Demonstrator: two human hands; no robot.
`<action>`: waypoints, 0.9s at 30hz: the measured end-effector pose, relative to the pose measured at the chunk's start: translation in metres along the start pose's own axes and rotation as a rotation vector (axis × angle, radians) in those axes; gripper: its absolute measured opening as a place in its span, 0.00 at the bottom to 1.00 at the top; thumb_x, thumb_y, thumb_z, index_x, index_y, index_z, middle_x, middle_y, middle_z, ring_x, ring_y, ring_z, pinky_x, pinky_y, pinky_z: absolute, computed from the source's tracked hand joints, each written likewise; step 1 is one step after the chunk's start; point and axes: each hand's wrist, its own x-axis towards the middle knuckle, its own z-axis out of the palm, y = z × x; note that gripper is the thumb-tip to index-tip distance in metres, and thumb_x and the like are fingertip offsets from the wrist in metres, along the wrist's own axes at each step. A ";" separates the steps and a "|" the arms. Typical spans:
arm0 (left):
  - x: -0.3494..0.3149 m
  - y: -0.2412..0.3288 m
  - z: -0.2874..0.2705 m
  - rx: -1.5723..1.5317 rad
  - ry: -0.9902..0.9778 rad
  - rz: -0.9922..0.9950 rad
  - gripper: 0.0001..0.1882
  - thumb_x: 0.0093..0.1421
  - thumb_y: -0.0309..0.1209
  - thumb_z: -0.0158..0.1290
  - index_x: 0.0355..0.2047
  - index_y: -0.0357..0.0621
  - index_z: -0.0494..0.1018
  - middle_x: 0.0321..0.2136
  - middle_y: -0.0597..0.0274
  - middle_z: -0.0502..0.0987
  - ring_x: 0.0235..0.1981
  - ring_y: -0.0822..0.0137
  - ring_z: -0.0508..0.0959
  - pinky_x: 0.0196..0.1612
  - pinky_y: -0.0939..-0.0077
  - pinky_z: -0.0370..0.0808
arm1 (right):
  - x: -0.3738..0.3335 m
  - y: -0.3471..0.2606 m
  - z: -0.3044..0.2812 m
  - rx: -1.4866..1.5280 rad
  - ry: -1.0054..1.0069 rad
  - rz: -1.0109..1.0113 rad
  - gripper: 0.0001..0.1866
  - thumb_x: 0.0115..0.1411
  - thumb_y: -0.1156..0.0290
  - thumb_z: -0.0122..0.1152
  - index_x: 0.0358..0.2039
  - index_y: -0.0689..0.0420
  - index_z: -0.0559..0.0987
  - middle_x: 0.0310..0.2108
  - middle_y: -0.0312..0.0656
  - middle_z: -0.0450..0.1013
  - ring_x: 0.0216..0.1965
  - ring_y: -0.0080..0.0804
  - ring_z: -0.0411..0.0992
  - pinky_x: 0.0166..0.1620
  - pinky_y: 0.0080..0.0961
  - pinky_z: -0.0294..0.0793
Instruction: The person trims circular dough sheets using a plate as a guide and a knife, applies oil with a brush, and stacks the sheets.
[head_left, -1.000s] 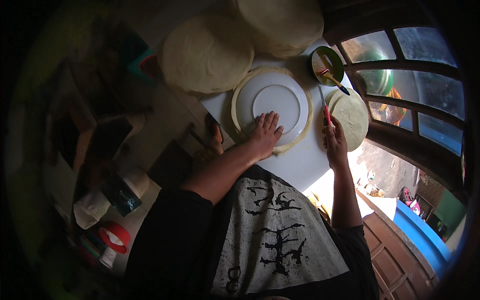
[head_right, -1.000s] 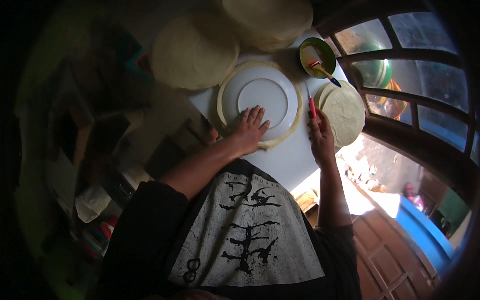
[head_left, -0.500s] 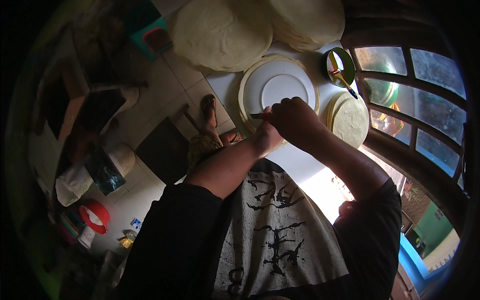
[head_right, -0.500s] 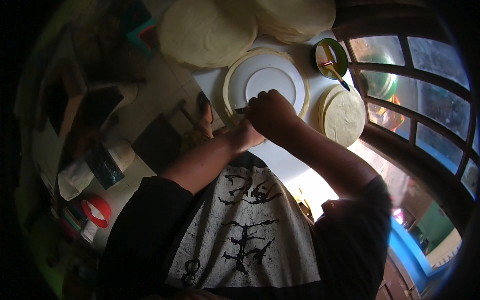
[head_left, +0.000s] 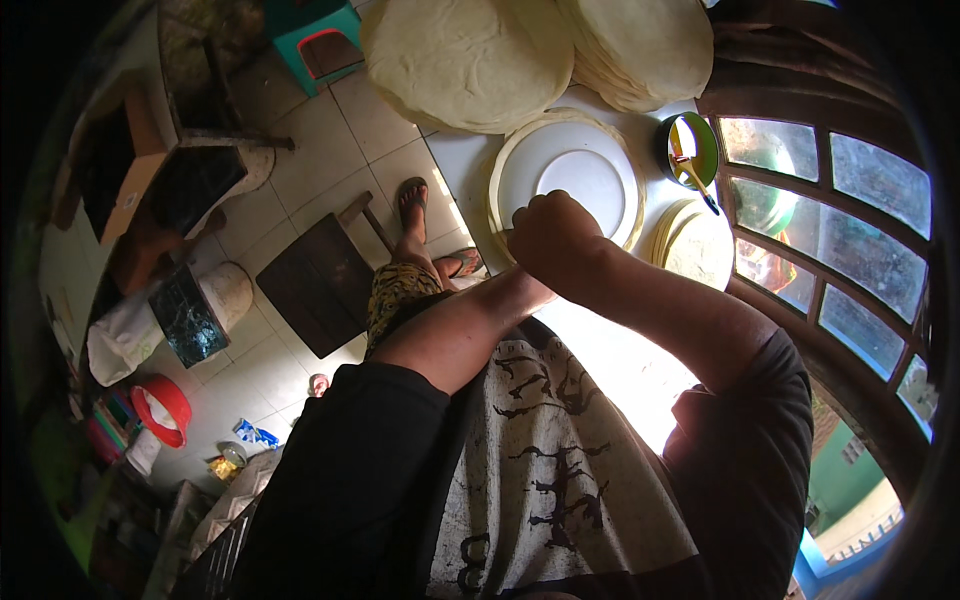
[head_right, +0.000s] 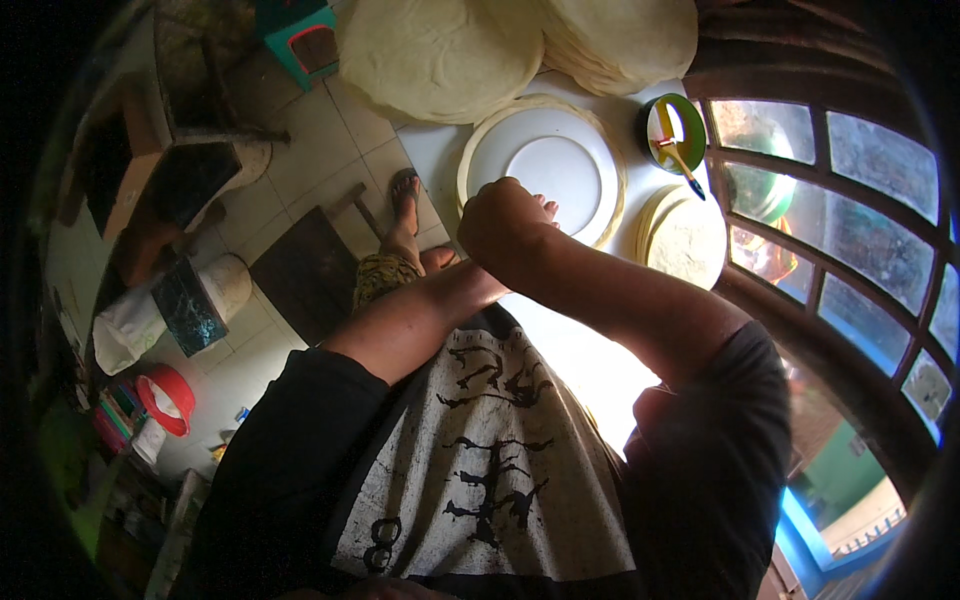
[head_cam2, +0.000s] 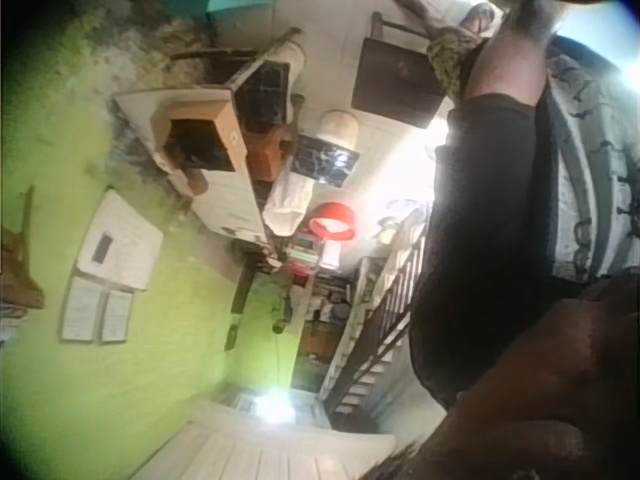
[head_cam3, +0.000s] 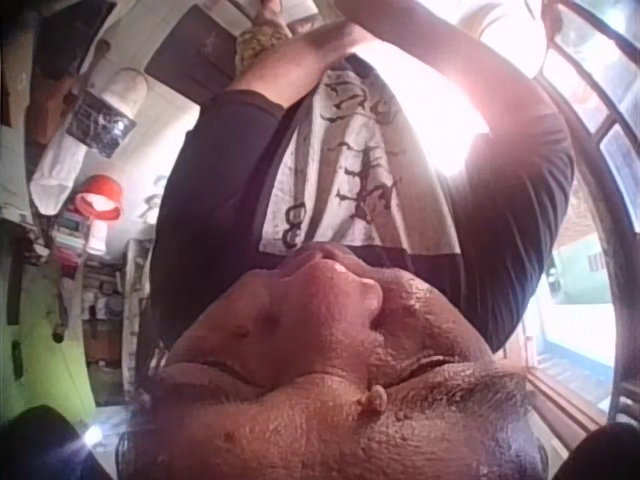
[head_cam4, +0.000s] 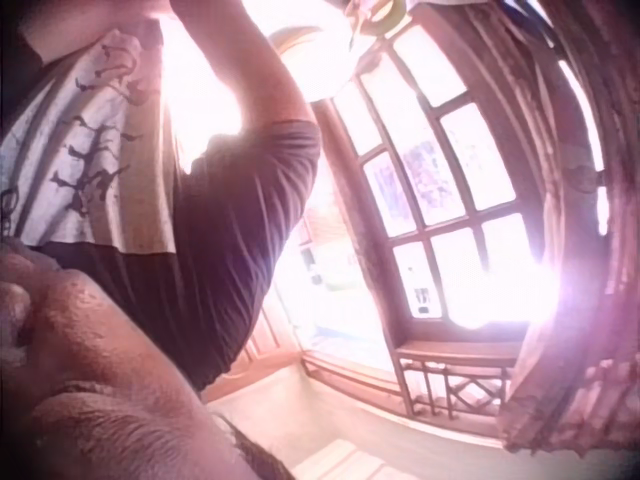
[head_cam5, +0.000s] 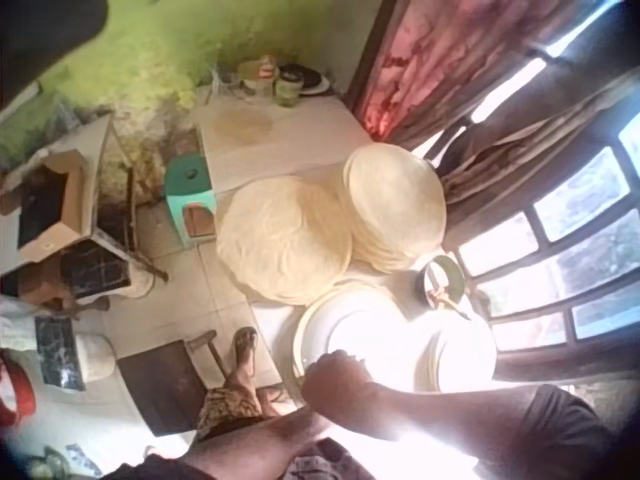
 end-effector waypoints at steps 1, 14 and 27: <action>-0.001 -0.001 0.001 -0.004 0.022 -0.026 0.20 0.63 0.41 0.49 0.50 0.43 0.72 0.51 0.52 0.71 0.54 0.54 0.70 0.54 0.54 0.68 | 0.001 0.000 0.000 -0.002 -0.002 -0.001 0.05 0.53 0.70 0.66 0.32 0.52 0.84 0.37 0.37 0.78 0.42 0.34 0.78 0.42 0.29 0.77; -0.010 -0.006 0.014 0.046 0.145 0.196 0.31 0.66 0.48 0.40 0.63 0.44 0.64 0.68 0.48 0.59 0.69 0.49 0.59 0.65 0.36 0.57 | 0.027 -0.018 -0.031 0.004 -0.218 0.056 0.09 0.54 0.71 0.64 0.37 0.52 0.86 0.38 0.39 0.81 0.41 0.35 0.80 0.38 0.30 0.78; -0.009 -0.019 -0.009 0.253 0.177 0.226 0.32 0.66 0.50 0.42 0.66 0.50 0.61 0.68 0.52 0.59 0.69 0.53 0.58 0.65 0.39 0.58 | 0.056 -0.001 -0.035 0.139 -0.109 -0.090 0.09 0.54 0.70 0.64 0.36 0.53 0.86 0.37 0.40 0.82 0.40 0.35 0.81 0.37 0.30 0.78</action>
